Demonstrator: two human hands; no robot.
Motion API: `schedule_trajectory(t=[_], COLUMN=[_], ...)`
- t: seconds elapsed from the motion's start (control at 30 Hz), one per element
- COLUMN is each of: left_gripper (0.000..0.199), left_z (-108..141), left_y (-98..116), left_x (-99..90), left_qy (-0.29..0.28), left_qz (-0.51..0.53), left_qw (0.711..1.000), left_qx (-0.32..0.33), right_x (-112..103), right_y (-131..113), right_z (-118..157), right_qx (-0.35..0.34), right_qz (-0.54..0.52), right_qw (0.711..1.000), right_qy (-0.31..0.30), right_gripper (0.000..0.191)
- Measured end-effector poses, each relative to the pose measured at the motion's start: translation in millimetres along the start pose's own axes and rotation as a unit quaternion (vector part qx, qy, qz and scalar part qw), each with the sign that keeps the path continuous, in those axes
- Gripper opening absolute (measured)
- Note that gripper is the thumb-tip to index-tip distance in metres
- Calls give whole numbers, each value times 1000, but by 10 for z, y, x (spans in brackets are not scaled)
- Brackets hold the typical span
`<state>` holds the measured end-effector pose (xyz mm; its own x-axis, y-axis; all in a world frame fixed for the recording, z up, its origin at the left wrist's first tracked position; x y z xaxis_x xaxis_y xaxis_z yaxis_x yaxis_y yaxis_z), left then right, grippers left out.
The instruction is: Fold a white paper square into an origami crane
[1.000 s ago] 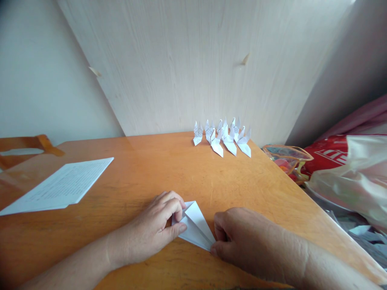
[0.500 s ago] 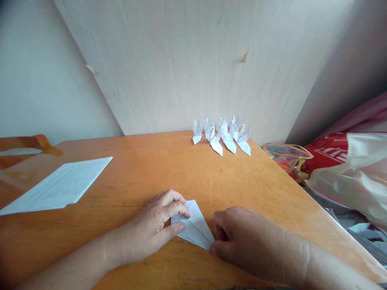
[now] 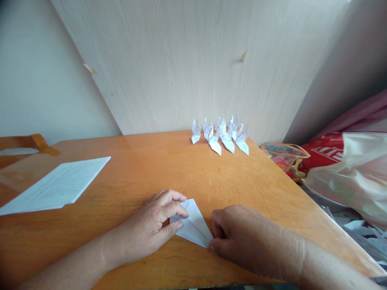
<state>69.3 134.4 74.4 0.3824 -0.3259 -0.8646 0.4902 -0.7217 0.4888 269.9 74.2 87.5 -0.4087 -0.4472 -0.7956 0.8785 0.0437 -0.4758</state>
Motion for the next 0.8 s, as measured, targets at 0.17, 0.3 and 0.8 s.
schedule_trajectory(t=[0.17,0.3,0.8], left_gripper=[17,17,15], left_z=[9,6,0], left_y=[15,23,10], left_x=[7,7,-9], left_qy=[14,13,32], left_qz=[-30,-56,-50], left_qw=[999,998,998], left_qx=[12,16,28], right_x=[5,-23,113], right_y=[24,8,-34], right_z=[-9,-17,138], right_qx=[-13,-16,-179], right_qz=[2,24,136], right_qw=[1000,1000,959], right_qy=[-3,-10,171], right_gripper=[12,15,35])
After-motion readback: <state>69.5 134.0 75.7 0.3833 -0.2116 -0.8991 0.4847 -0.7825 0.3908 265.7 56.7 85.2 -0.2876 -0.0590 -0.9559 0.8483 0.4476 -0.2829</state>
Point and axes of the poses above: each hand's wrist, its own z-axis away from the middle knuckle, its own x-axis out of the palm, y = z × x, the point moved 4 cm from there along -z, towards the middle knuckle
